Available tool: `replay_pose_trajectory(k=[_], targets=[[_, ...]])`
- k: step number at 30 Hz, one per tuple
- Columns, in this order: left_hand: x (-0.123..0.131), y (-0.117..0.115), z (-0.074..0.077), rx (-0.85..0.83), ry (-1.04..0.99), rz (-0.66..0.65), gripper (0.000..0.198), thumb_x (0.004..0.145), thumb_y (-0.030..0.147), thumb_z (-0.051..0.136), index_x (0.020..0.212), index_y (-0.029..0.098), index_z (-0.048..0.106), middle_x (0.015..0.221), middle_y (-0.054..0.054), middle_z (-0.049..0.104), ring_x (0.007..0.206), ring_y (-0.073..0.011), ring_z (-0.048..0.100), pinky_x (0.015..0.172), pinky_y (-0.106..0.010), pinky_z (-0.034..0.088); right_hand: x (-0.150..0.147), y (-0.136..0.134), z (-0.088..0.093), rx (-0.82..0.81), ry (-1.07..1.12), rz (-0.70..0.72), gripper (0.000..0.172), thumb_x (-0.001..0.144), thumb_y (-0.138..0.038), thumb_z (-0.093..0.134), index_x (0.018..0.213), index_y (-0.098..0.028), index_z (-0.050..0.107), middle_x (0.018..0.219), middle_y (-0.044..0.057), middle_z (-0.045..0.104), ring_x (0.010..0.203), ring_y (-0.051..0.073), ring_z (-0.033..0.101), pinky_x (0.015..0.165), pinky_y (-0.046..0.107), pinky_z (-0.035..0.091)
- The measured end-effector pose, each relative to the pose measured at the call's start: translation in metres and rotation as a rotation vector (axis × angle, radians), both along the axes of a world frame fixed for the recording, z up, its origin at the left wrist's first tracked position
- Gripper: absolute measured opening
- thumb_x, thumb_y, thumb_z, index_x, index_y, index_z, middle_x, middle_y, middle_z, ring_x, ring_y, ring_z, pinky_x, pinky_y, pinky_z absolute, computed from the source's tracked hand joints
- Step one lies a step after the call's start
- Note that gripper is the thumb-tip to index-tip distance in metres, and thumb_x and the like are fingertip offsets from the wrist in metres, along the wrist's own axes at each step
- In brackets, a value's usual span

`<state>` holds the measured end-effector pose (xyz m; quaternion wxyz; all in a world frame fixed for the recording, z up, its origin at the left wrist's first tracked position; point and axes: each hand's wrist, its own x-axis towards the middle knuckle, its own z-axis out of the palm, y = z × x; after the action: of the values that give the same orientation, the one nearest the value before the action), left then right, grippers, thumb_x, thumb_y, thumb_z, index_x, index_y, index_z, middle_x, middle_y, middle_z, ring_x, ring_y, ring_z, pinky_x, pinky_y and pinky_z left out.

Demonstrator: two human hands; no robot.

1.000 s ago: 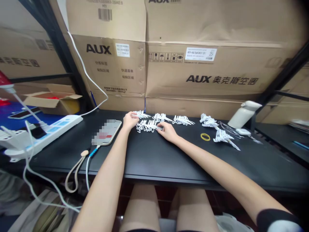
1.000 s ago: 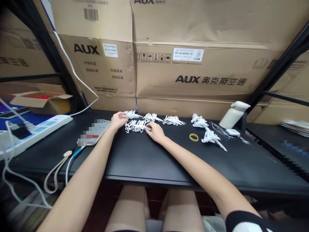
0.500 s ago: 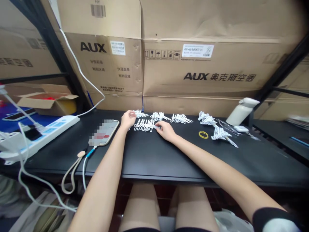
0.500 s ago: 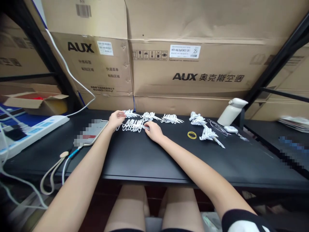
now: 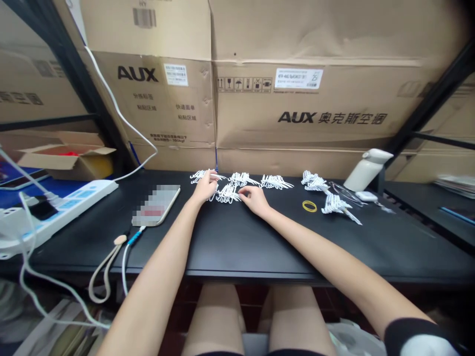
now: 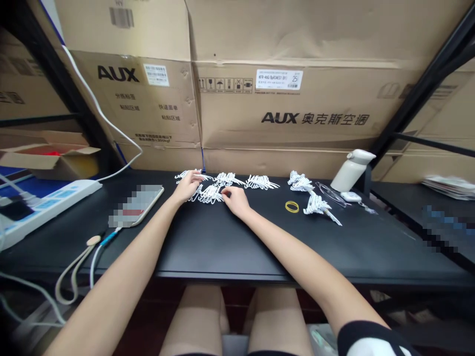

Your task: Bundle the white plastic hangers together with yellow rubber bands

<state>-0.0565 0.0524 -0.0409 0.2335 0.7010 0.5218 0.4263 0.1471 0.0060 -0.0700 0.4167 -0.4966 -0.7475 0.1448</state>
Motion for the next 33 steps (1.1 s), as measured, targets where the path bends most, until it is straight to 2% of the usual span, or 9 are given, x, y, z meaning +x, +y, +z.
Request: replay_pose_trajectory(k=[2,5,10,15,19,22,27,30,33], targets=[[0.001,-0.005,-0.001,0.122,0.197,-0.014,0.041,0.074,0.011,0.045,0.114,0.011,0.052,0.114,-0.015,0.063,0.105,-0.022,0.06,0.097,-0.037,0.044,0.001,0.0,0.001,-0.038,0.031,-0.004,0.012,0.076,-0.017,0.058,0.079,-0.017,0.07,0.072,0.003,0.069,0.056,0.015,0.058,0.066,0.029,0.047],[0.001,-0.011,-0.001,0.255,0.39,0.046,0.036,0.083,0.022,0.044,0.116,0.009,0.052,0.12,-0.018,0.059,0.115,-0.0265,0.054,0.102,-0.04,0.039,0.003,-0.001,0.003,-0.09,0.065,0.012,0.013,0.076,-0.017,0.057,0.081,-0.016,0.07,0.066,0.002,0.067,0.053,0.014,0.058,0.064,0.028,0.047],[0.003,-0.017,0.0,0.238,0.399,0.152,0.036,0.088,0.04,0.043,0.11,0.014,0.056,0.11,-0.015,0.062,0.106,-0.0273,0.057,0.092,-0.04,0.045,0.002,-0.001,0.0,-0.056,0.079,0.01,0.013,0.075,-0.014,0.057,0.081,-0.015,0.069,0.069,0.002,0.069,0.051,0.012,0.057,0.063,0.026,0.047],[0.009,-0.023,0.004,0.303,0.457,0.204,0.033,0.09,0.038,0.042,0.105,0.014,0.058,0.104,-0.014,0.065,0.099,-0.027,0.06,0.087,-0.039,0.046,0.008,0.003,0.003,-0.03,0.027,-0.001,0.017,0.072,-0.008,0.058,0.083,-0.014,0.069,0.08,0.004,0.071,0.054,0.011,0.058,0.063,0.024,0.048],[0.011,-0.026,0.006,0.356,0.536,0.207,0.028,0.09,0.033,0.043,0.101,0.013,0.059,0.103,-0.015,0.066,0.099,-0.0281,0.06,0.087,-0.039,0.045,0.03,0.003,0.021,-0.168,-0.116,0.079,0.014,0.072,-0.006,0.059,0.075,-0.012,0.07,0.071,0.004,0.07,0.05,0.01,0.058,0.06,0.024,0.049],[0.01,-0.026,0.008,0.4,0.537,0.166,0.024,0.089,0.029,0.042,0.097,0.014,0.06,0.099,-0.014,0.066,0.097,-0.027,0.06,0.087,-0.038,0.044,0.055,0.001,0.037,-0.386,-0.126,0.1,0.011,0.071,-0.007,0.061,0.073,-0.012,0.07,0.061,0.003,0.066,0.049,0.012,0.058,0.047,0.021,0.046],[0.018,-0.032,0.015,0.475,0.48,0.082,0.019,0.087,0.025,0.044,0.091,0.016,0.06,0.094,-0.011,0.067,0.092,-0.025,0.06,0.087,-0.038,0.043,0.091,-0.002,0.051,-0.613,-0.102,0.038,0.008,0.062,-0.005,0.069,0.066,-0.012,0.069,0.054,0.003,0.064,0.051,0.014,0.061,0.043,0.02,0.047],[0.032,-0.039,0.017,0.493,0.428,-0.013,0.018,0.087,0.027,0.046,0.088,0.017,0.062,0.089,-0.009,0.067,0.087,-0.0231,0.06,0.086,-0.037,0.043,0.094,-0.003,0.055,-0.511,-0.041,0.009,0.006,0.06,-0.009,0.073,0.062,-0.011,0.068,0.054,0.004,0.064,0.048,0.015,0.061,0.042,0.022,0.047],[0.046,-0.047,0.019,0.483,0.346,-0.092,0.024,0.088,0.035,0.049,0.088,0.017,0.064,0.088,-0.008,0.069,0.086,-0.0217,0.062,0.086,-0.036,0.043,0.084,-0.006,0.058,-0.302,0.123,0.093,0.011,0.066,-0.021,0.072,0.071,-0.011,0.07,0.059,0.004,0.066,0.046,0.013,0.059,0.043,0.022,0.047]])
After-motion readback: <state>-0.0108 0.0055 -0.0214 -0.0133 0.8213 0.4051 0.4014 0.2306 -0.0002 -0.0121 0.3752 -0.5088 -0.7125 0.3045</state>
